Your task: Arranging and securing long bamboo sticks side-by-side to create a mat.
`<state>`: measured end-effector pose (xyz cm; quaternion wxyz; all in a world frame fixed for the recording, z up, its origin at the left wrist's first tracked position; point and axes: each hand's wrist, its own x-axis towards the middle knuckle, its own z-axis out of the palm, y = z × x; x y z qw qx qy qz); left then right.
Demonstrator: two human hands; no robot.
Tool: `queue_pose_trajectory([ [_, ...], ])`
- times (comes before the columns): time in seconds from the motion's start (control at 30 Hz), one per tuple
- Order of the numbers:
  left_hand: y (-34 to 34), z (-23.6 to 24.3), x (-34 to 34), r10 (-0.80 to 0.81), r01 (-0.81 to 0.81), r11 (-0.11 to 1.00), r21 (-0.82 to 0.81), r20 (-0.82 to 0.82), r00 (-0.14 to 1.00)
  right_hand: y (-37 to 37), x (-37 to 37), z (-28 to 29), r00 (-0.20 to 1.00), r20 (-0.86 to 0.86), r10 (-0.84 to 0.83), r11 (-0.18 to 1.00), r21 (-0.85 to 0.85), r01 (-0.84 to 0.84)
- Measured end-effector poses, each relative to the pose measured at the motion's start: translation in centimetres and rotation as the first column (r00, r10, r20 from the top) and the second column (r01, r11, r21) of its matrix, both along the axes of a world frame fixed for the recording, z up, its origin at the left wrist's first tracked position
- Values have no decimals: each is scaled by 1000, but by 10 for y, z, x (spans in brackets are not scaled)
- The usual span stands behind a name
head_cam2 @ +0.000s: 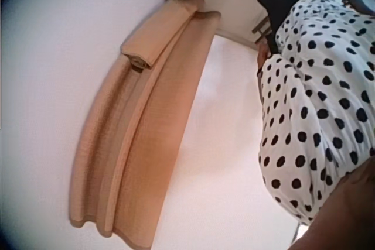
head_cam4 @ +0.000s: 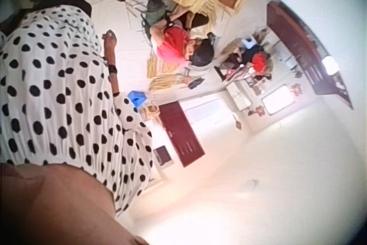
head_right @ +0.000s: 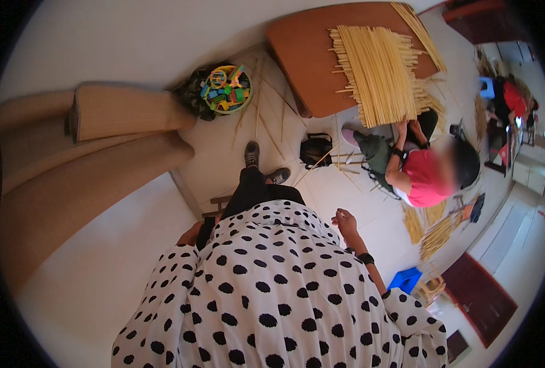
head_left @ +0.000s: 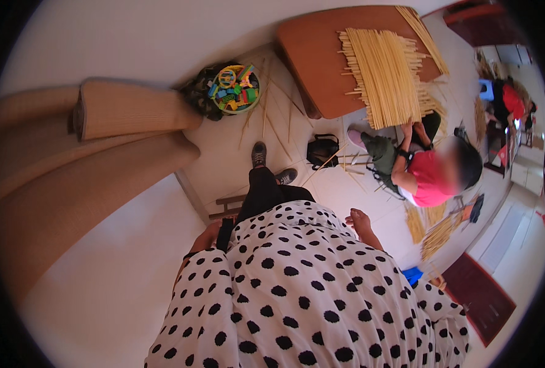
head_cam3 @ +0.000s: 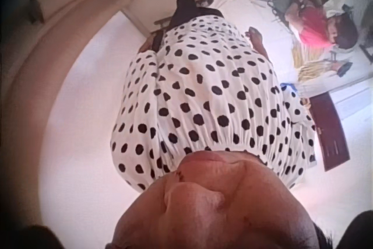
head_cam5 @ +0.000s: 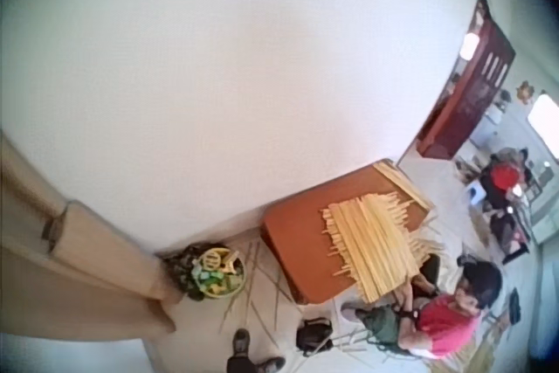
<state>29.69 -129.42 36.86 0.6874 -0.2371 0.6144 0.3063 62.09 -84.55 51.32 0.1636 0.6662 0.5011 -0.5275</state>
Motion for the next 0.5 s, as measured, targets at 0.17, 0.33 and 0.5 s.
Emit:
queue_pose_trajectory([
  [0.17, -26, -8, 51, 160, -161, 986, 36, 8, 987, -1, -33, -11, 984, -23, 174, 984, 42, -173],
  [0.33, -69, -14, 121, 302, -301, 953, 39, -20, 953, -19, -84, -6, 917, 1, 399, 916, 58, -398],
  [0.5, -95, -31, 204, 415, -411, 910, 58, -86, 906, -11, -92, -41, 823, -34, 566, 823, 68, -564],
])
